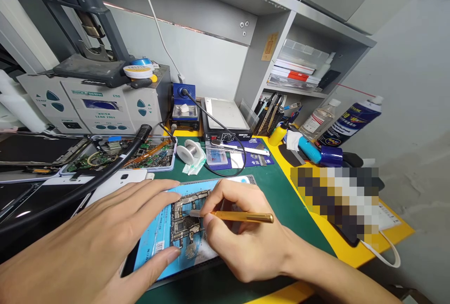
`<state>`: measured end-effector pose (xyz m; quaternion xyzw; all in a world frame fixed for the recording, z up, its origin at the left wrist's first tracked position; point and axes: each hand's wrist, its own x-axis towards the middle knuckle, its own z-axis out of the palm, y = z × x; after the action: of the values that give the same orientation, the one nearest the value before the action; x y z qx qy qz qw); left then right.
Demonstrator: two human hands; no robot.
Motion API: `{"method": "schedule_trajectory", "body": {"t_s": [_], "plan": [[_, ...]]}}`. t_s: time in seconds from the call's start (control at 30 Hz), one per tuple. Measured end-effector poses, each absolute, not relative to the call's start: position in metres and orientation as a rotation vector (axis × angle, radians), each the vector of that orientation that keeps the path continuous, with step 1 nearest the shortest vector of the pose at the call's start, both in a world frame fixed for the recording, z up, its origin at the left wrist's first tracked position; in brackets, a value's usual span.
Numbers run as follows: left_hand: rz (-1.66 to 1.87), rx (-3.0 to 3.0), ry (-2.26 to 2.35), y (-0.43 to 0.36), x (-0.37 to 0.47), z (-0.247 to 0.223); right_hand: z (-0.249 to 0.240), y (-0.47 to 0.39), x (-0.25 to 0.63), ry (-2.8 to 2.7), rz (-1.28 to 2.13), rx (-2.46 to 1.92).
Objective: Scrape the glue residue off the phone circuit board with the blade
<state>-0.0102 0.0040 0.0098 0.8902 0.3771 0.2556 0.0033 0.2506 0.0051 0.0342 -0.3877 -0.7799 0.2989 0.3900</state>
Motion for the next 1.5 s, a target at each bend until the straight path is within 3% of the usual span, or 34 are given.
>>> {"method": "schedule_trajectory", "body": {"t_s": [1.5], "plan": [[0.772, 2.835, 1.195, 0.0031, -0.0096, 0.0128, 0.0353, 0.0065, 0.2497, -1.971, 0.807, -1.025]]}}
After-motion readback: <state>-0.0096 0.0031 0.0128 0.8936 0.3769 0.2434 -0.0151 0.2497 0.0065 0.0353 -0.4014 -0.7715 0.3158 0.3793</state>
